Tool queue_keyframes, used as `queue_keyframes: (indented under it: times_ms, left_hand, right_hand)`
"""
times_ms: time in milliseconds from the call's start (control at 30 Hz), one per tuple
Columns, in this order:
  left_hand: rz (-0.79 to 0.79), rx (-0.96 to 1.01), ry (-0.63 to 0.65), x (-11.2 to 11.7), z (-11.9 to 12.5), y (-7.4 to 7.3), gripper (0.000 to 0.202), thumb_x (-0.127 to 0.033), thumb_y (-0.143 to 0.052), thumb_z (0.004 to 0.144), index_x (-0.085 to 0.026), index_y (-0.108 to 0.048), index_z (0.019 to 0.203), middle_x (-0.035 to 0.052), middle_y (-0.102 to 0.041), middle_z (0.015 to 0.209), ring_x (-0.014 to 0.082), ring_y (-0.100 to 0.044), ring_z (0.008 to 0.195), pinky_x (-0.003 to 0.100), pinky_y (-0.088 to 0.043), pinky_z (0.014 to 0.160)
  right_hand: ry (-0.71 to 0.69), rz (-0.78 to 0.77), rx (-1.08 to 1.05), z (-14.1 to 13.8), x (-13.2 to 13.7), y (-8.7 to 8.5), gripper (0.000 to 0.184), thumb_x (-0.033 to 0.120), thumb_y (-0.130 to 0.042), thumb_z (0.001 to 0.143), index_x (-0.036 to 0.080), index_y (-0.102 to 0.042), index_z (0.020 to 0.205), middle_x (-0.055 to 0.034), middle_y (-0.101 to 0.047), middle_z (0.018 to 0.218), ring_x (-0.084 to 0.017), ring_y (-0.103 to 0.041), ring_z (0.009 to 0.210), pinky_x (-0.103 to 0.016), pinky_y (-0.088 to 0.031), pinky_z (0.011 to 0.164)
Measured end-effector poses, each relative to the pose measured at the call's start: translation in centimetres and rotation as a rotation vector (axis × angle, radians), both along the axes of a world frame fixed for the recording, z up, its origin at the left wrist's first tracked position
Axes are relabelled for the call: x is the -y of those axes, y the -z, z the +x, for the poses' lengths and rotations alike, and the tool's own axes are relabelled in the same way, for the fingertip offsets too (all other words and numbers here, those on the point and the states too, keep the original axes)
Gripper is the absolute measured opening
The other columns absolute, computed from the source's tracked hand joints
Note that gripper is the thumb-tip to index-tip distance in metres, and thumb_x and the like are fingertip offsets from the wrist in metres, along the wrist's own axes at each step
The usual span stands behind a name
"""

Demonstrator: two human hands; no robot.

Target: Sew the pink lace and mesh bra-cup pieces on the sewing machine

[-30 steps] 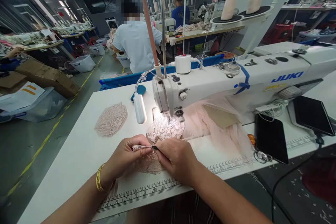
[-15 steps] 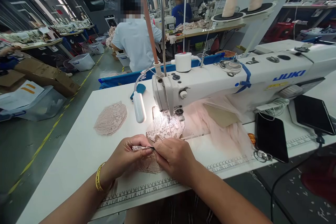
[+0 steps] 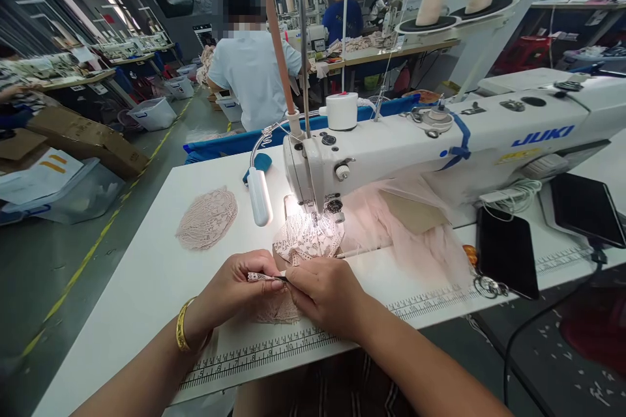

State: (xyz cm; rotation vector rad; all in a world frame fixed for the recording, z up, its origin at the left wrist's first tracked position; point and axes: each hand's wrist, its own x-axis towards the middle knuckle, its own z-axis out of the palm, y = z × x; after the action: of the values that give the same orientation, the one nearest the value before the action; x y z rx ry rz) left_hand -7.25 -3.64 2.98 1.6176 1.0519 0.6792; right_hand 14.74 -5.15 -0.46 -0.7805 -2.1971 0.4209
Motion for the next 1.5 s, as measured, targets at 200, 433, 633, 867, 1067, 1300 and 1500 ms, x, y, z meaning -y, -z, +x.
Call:
queue_keyframes:
  times_ms: [200, 433, 633, 867, 1067, 1300, 1500]
  left_hand:
    - [-0.020, 0.022, 0.018, 0.09, -0.04, -0.02, 0.012, -0.029, -0.080, 0.082, -0.019, -0.078, 0.077, 0.0031, -0.070, 0.081, 0.0164, -0.062, 0.078, 0.028, -0.049, 0.075]
    - [-0.028, 0.021, 0.050, 0.04, -0.09, -0.34, 0.015, -0.031, -0.080, 0.082, -0.018, -0.077, 0.075, 0.0036, -0.070, 0.081, 0.0172, -0.062, 0.080, 0.029, -0.048, 0.076]
    - [-0.062, 0.032, -0.002, 0.39, 0.05, -0.75, 0.020, -0.038, -0.077, 0.086, -0.018, -0.078, 0.089, 0.0059, -0.072, 0.090, 0.0202, -0.065, 0.088, 0.032, -0.050, 0.081]
    - [-0.035, 0.061, -0.068, 0.44, 0.30, -0.79, 0.019, -0.037, -0.078, 0.086, -0.018, -0.079, 0.085, 0.0053, -0.073, 0.087, 0.0189, -0.064, 0.085, 0.030, -0.051, 0.080]
    - [0.009, 0.022, -0.070, 0.42, 0.37, -0.70, 0.018, -0.036, -0.079, 0.084, -0.018, -0.078, 0.081, 0.0045, -0.072, 0.082, 0.0175, -0.063, 0.078, 0.029, -0.051, 0.074]
    - [0.057, 0.000, -0.060, 0.49, 0.49, -0.65, 0.018, -0.036, -0.079, 0.084, -0.019, -0.079, 0.080, 0.0045, -0.072, 0.079, 0.0174, -0.063, 0.075, 0.028, -0.051, 0.070]
    - [0.037, 0.006, -0.056, 0.58, 0.42, -0.92, 0.019, -0.037, -0.079, 0.083, -0.019, -0.078, 0.078, 0.0042, -0.072, 0.077, 0.0168, -0.062, 0.073, 0.028, -0.050, 0.069]
  right_hand:
    - [-0.052, -0.094, -0.029, 0.35, 0.10, -0.10, 0.022, 0.022, -0.045, 0.104, 0.018, -0.066, 0.098, -0.0018, -0.066, 0.076, -0.014, -0.057, 0.066, -0.027, -0.040, 0.063]
    - [-0.068, -0.031, -0.004, 0.30, -0.05, -0.06, 0.024, 0.021, -0.045, 0.103, 0.019, -0.063, 0.088, -0.0001, -0.062, 0.068, -0.014, -0.051, 0.059, -0.027, -0.036, 0.057]
    - [-0.014, -0.118, -0.066, 0.34, 0.09, -0.60, 0.026, 0.025, -0.044, 0.105, 0.019, -0.063, 0.089, 0.0004, -0.061, 0.068, -0.013, -0.055, 0.060, -0.025, -0.040, 0.059]
    - [0.005, -0.130, -0.109, 0.45, 0.11, -0.39, 0.020, 0.024, -0.048, 0.105, 0.019, -0.067, 0.102, -0.0022, -0.071, 0.079, -0.014, -0.063, 0.068, -0.026, -0.046, 0.064]
    - [0.007, -0.110, -0.107, 0.14, 0.09, -0.28, 0.020, 0.022, -0.048, 0.102, 0.019, -0.067, 0.095, -0.0014, -0.068, 0.075, -0.014, -0.059, 0.066, -0.026, -0.044, 0.064]
    - [0.014, -0.115, -0.089, -0.10, 0.25, -0.32, 0.030, 0.021, -0.045, 0.101, 0.021, -0.050, 0.071, 0.0039, -0.048, 0.062, -0.011, -0.042, 0.056, -0.026, -0.032, 0.056]
    - [-0.016, -0.148, -0.073, 0.10, 0.33, -0.49, 0.025, 0.023, -0.044, 0.102, 0.020, -0.056, 0.080, 0.0018, -0.057, 0.067, -0.012, -0.048, 0.059, -0.025, -0.036, 0.059]
